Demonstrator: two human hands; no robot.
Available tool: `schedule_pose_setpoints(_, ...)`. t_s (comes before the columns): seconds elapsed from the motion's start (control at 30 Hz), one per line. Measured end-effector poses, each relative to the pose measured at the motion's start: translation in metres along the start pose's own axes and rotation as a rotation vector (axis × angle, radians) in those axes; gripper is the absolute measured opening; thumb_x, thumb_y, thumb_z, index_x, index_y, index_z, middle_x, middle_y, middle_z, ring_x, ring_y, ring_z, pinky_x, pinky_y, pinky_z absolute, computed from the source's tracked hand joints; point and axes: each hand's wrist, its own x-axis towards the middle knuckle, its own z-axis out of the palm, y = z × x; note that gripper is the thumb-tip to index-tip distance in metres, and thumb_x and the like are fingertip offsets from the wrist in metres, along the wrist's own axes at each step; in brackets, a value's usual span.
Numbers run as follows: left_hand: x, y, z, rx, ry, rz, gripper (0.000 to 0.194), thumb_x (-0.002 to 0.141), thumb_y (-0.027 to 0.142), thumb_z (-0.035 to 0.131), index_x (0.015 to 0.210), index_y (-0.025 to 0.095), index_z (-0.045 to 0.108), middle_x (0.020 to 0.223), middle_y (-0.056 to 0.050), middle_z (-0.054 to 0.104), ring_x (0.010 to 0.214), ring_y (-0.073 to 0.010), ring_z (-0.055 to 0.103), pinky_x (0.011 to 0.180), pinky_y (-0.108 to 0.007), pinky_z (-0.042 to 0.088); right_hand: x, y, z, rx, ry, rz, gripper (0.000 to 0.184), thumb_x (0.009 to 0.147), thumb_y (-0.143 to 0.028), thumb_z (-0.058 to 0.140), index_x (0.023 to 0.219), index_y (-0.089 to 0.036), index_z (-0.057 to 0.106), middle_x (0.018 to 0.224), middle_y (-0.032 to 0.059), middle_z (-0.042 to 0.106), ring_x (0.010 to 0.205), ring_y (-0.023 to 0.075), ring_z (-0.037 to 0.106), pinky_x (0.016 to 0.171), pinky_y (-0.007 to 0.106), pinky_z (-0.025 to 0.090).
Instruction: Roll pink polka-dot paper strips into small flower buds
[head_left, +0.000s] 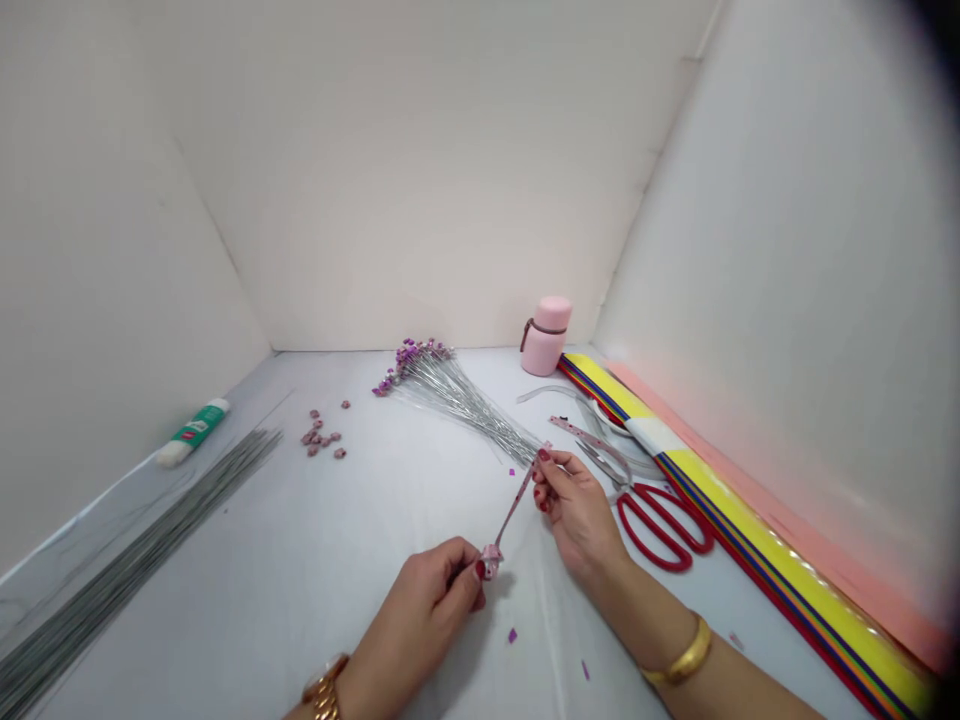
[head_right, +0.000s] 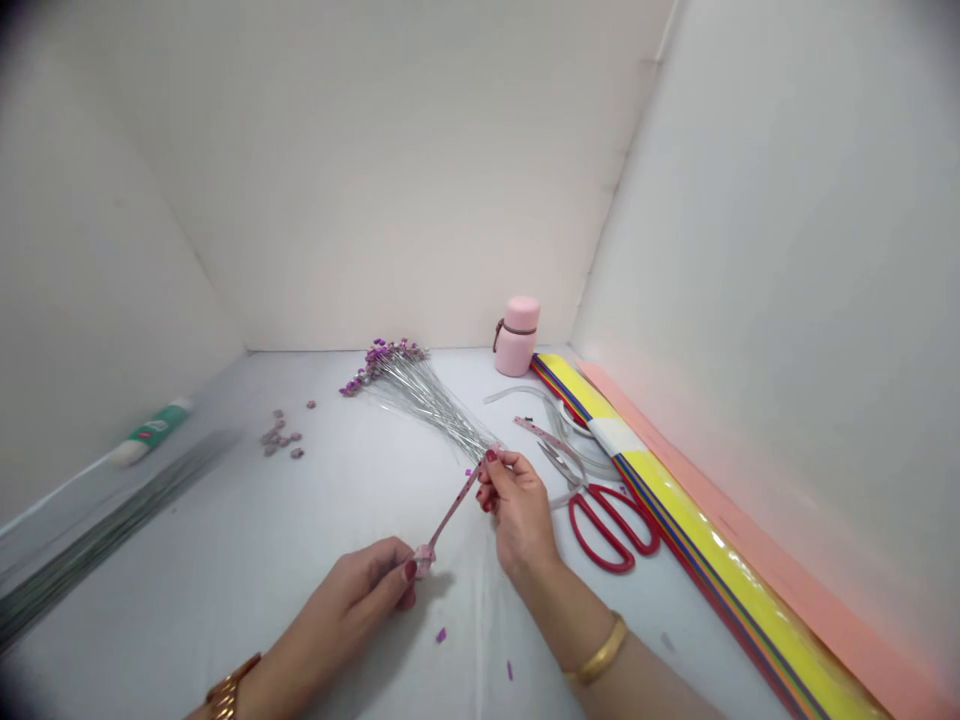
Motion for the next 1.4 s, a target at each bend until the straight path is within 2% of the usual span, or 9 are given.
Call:
schedule_pose_setpoints(0.1,0.0,-0.002,0.002,-0.074,0.015,-0.031,0.025,0.082,0.029,0.036,0.065,0.018,0.05,0.058,0.001,0.053,0.054,-0.0127,0.044,0.053,-0.02,0.033,-0.004,0.002,0.001,-0.016,-0.045,0.078,0.026,0.065,-0.038,0.065,0.076,-0.019,0.051,0.063,-0.0032,0.054,0.042,0.0059,0.045,0.038,0.018,0.03)
schedule_pose_setpoints(0.17,0.0,-0.003,0.002,-0.081,0.044,-0.025,0.024,0.082,0.028,0.037,0.064,0.018,0.05,0.058,0.001,0.052,0.055,-0.0129,0.045,0.053,-0.02,0.034,-0.014,0.004,0.006,-0.07,-0.174,0.17,0.03,0.069,-0.044,0.06,0.078,-0.016,0.054,0.061,-0.0015,0.056,0.039,0.006,0.045,0.037,0.018,0.028)
schedule_pose_setpoints(0.23,0.001,-0.003,0.001,-0.082,0.076,-0.016,0.024,0.082,0.027,0.037,0.064,0.018,0.05,0.059,0.001,0.052,0.056,-0.0134,0.046,0.054,-0.021,0.034,-0.024,0.007,0.011,-0.189,-0.369,0.252,0.034,0.072,-0.048,0.055,0.077,-0.014,0.057,0.049,-0.0031,0.052,0.036,0.0055,0.041,0.036,0.017,0.025)
schedule_pose_setpoints(0.33,0.001,-0.002,-0.001,-0.084,0.104,-0.005,0.026,0.083,0.027,0.036,0.064,0.018,0.05,0.06,0.0,0.053,0.058,-0.0142,0.047,0.056,-0.021,0.036,-0.035,0.01,0.017,-0.313,-0.51,0.235,0.032,0.07,-0.046,0.059,0.068,-0.014,0.055,0.044,-0.0059,0.047,0.036,0.0046,0.039,0.038,0.017,0.025)
schedule_pose_setpoints(0.47,0.001,-0.002,0.0,-0.077,0.117,0.007,0.029,0.084,0.029,0.033,0.063,0.018,0.05,0.06,0.0,0.053,0.058,-0.014,0.047,0.056,-0.02,0.036,-0.036,0.013,0.018,-0.313,-0.485,0.146,0.031,0.069,-0.043,0.062,0.062,-0.014,0.053,0.048,-0.005,0.049,0.041,0.005,0.041,0.043,0.018,0.029)
schedule_pose_setpoints(0.7,0.0,-0.001,-0.001,-0.031,0.191,0.011,0.023,0.084,0.028,0.036,0.07,0.019,0.051,0.062,0.001,0.055,0.057,-0.0138,0.048,0.055,-0.02,0.035,-0.036,0.013,0.021,-0.281,-0.463,0.188,0.029,0.068,-0.04,0.063,0.06,-0.014,0.053,0.048,-0.004,0.051,0.04,0.0057,0.042,0.042,0.018,0.031)
schedule_pose_setpoints(0.93,-0.002,-0.002,0.002,0.05,0.143,0.019,0.028,0.086,0.027,0.03,0.063,0.02,0.045,0.057,0.002,0.049,0.054,-0.0134,0.045,0.053,-0.02,0.032,-0.033,0.011,0.02,-0.205,-0.366,0.171,0.027,0.073,-0.041,0.058,0.067,-0.014,0.054,0.049,-0.0029,0.054,0.042,0.0059,0.044,0.044,0.017,0.031)
schedule_pose_setpoints(1.13,-0.001,-0.002,0.002,-0.006,0.168,0.026,0.029,0.086,0.028,0.03,0.064,0.02,0.047,0.058,0.002,0.05,0.054,-0.0133,0.045,0.053,-0.02,0.033,-0.037,0.01,0.022,-0.269,-0.473,0.223,0.035,0.067,-0.048,0.06,0.064,-0.014,0.052,0.05,-0.003,0.054,0.041,0.0063,0.046,0.042,0.018,0.033)
schedule_pose_setpoints(1.4,-0.001,0.002,-0.002,0.0,0.167,0.06,0.024,0.086,0.027,0.033,0.07,0.02,0.049,0.064,0.001,0.055,0.059,-0.013,0.048,0.056,-0.019,0.035,-0.036,0.009,0.022,-0.262,-0.472,0.201,0.032,0.069,-0.044,0.061,0.061,-0.014,0.052,0.051,-0.0027,0.054,0.042,0.0061,0.045,0.044,0.018,0.033)
